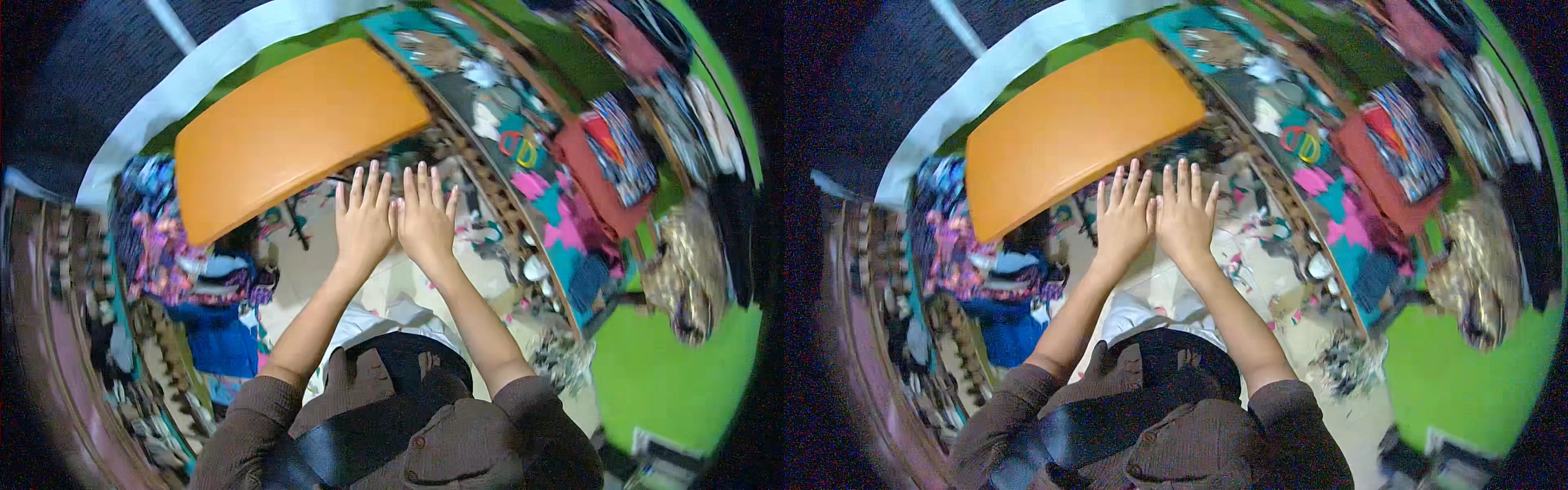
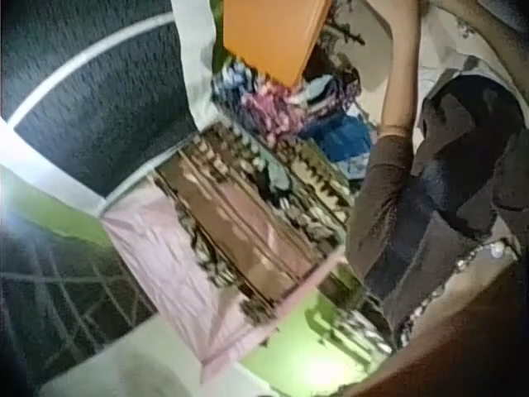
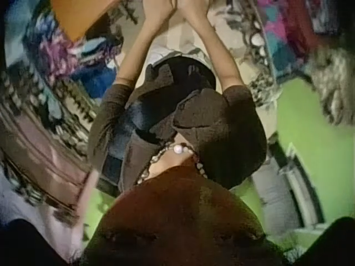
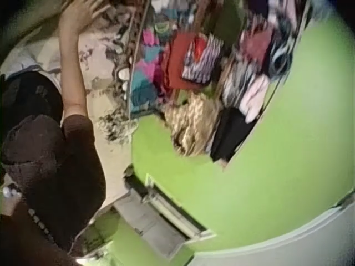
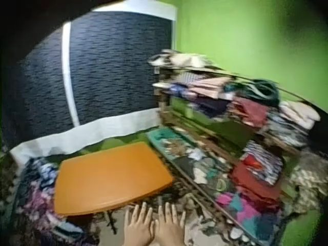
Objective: Folding various pieces of printed fabric on a table and storing them on a shelf.
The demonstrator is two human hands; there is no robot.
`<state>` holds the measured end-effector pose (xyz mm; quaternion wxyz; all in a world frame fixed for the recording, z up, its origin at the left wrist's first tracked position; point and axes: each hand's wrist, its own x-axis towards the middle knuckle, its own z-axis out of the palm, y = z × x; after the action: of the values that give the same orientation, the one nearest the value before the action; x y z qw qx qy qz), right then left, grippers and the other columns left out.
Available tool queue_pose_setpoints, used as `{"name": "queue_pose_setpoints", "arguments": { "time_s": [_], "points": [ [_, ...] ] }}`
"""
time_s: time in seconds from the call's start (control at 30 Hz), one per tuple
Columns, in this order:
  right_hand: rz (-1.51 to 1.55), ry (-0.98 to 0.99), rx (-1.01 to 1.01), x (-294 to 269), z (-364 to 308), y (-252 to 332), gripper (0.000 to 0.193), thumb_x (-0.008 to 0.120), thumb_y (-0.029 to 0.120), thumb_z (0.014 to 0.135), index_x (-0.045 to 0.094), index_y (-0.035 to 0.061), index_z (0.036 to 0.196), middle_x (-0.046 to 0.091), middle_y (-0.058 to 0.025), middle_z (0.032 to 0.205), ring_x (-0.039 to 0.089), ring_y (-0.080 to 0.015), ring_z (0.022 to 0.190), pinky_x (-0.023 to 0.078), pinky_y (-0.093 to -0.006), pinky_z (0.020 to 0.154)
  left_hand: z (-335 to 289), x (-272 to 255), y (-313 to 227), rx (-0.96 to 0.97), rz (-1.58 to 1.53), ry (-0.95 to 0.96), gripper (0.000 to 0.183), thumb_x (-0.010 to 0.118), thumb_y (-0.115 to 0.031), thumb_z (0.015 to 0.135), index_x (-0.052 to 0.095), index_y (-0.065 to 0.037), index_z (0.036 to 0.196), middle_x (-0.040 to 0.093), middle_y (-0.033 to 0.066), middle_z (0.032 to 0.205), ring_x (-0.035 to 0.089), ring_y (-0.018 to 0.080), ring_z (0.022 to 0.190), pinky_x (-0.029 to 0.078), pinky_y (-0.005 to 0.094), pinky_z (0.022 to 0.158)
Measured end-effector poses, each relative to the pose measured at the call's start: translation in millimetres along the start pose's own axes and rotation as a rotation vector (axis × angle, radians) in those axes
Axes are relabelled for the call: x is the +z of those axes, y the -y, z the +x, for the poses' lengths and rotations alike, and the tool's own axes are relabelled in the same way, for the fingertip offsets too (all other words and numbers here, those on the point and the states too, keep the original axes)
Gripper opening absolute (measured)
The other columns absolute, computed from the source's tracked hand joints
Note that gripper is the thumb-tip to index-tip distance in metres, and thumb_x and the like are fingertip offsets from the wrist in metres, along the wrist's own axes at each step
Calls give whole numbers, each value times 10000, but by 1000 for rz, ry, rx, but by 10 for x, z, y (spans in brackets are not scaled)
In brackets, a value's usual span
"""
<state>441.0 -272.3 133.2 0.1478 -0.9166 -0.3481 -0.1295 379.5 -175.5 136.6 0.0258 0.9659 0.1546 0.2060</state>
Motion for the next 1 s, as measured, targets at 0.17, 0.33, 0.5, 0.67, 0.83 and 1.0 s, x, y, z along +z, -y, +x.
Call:
{"name": "queue_pose_setpoints", "arguments": {
  "time_s": [0.17,0.33,0.5,0.67,0.83,1.0],
  "points": [
    [147,136,-367,381,2,1237,538,490,191,816,333,78,1318,310,-162,1363,299,-325,1253,221,-554,994,-799,-314,1104,-358,115,27,438,444,-288,849,460,-109,1248,302,93,1391,282,260,1276,195,485,1028],
    [227,285,-665,793,-264,2662,579,524,195,791,324,85,1323,316,-160,1359,300,-326,1252,236,-544,993,-1906,-716,2233,-676,269,59,452,469,-297,838,456,-96,1243,354,116,1353,322,273,1250,218,481,1017],
    [389,388,-874,1061,-630,3779,574,534,202,771,354,85,1303,346,-184,1339,320,-329,1242,232,-545,991,-2916,-1085,2839,-930,380,68,463,488,-324,820,487,-85,1217,377,131,1333,335,281,1239,204,489,1021],
    [425,395,-1072,1138,-783,4529,554,537,196,759,378,75,1276,400,-186,1295,385,-333,1191,254,-541,977,-3373,-1367,3255,-1099,396,75,473,474,-336,830,470,-88,1233,336,133,1365,296,282,1268,187,490,1028],
    [491,427,-1188,1331,-688,5069,510,523,181,750,415,68,1237,447,-179,1246,435,-322,1143,307,-525,943,-3418,-1381,3822,-1146,416,10,493,462,-350,825,465,-71,1232,372,150,1337,335,299,1242,205,495,1018],
    [364,587,-1192,1645,-297,5549,497,529,189,776,402,67,1241,446,-123,1230,418,-279,1148,301,-528,956,-3248,-1256,4405,-1149,345,-3,482,469,-335,818,472,-71,1220,392,150,1317,348,305,1232,213,497,1013]
  ]
}}
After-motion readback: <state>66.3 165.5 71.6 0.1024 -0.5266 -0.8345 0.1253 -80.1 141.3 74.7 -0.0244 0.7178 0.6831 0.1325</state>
